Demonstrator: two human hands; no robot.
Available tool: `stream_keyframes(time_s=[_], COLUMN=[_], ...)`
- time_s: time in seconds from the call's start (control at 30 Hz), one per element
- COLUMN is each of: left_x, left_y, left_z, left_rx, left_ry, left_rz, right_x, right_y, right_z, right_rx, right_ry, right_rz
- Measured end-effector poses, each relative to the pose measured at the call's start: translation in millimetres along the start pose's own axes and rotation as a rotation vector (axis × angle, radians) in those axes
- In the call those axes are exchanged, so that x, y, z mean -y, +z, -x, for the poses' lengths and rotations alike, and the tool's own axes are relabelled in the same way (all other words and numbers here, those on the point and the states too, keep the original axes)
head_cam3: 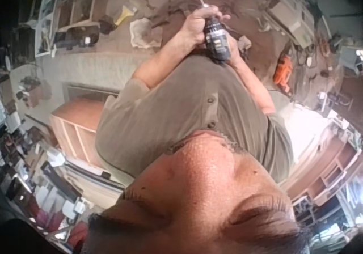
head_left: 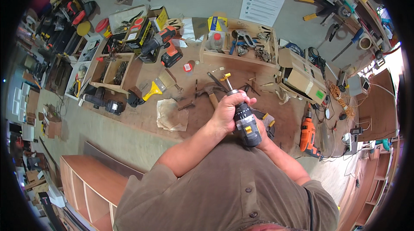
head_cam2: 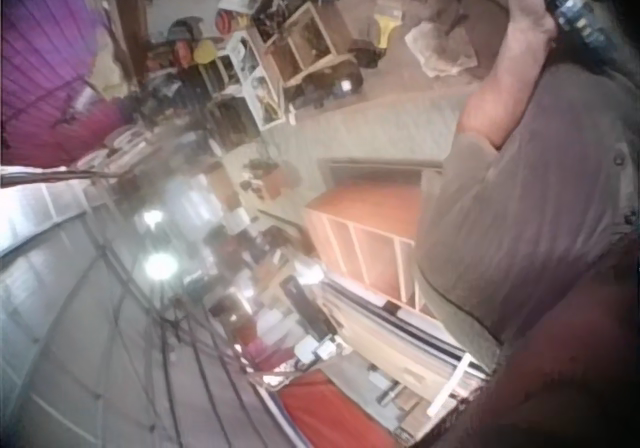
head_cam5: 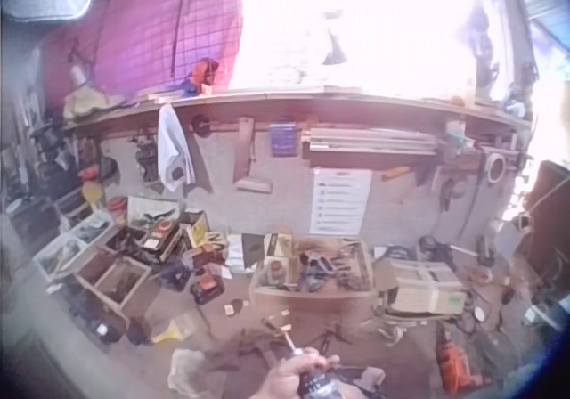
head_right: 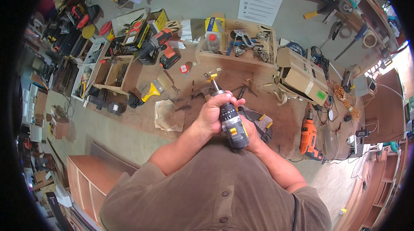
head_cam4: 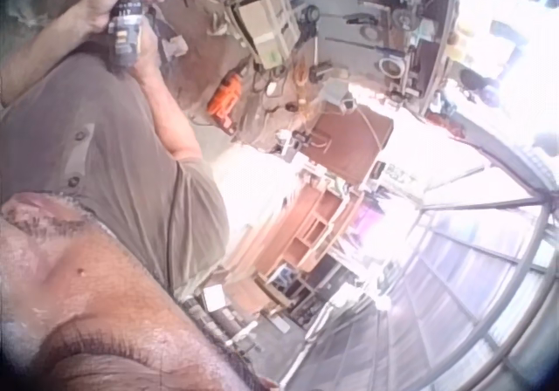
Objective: The person uses a cordless drill with a Forstner bit to drill holes into a wooden cabinet door. They first adjust the drill and then proceed to drill multiple holes into the door.
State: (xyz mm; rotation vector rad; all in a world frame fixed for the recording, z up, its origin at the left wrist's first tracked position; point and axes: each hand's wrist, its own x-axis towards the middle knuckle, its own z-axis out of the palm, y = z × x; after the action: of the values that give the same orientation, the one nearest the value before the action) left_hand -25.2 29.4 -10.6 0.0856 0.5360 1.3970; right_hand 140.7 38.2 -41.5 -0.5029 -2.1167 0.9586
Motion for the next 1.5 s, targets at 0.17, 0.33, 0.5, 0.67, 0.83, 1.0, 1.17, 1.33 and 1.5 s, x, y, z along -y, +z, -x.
stream_keyframes(time_s=[0.17, 0.33, 0.5, 0.67, 0.83, 1.0, 1.17, 1.33, 1.5], left_x=[3, 2, 4, 2, 2, 6, 10, 11, 3], left_y=[-1, 1, 7, 8, 11, 18, 13, 8, 4], left_z=[6, 11, 18, 32, 39, 46, 42, 36, 27], left_rx=[0.056, 0.059, 0.074, 0.148, 0.166, 0.117, 0.129, 0.126, 0.113], left_ry=[0.023, 0.033, 0.052, 0.025, 0.051, 0.147, 0.181, 0.125, 0.078], left_rz=[0.005, -0.056, -0.077, -0.063, -0.069, -0.194, -0.169, -0.043, -0.036], right_x=[-2, 0, -1, 6, 4, 5, 1, 10, 14], right_y=[-1, 1, -1, 0, 0, 2, -3, -6, -4], right_z=[6, 8, 10, 11, 17, 18, 14, 6, 5], right_rx=[0.03, 0.026, 0.04, 0.014, 0.038, 0.031, 0.049, 0.005, -0.028], right_ry=[0.09, 0.096, 0.04, -0.005, 0.023, 0.089, 0.029, -0.116, -0.11], right_rz=[-0.043, -0.072, -0.028, 0.05, -0.026, -0.096, -0.007, 0.058, 0.078])
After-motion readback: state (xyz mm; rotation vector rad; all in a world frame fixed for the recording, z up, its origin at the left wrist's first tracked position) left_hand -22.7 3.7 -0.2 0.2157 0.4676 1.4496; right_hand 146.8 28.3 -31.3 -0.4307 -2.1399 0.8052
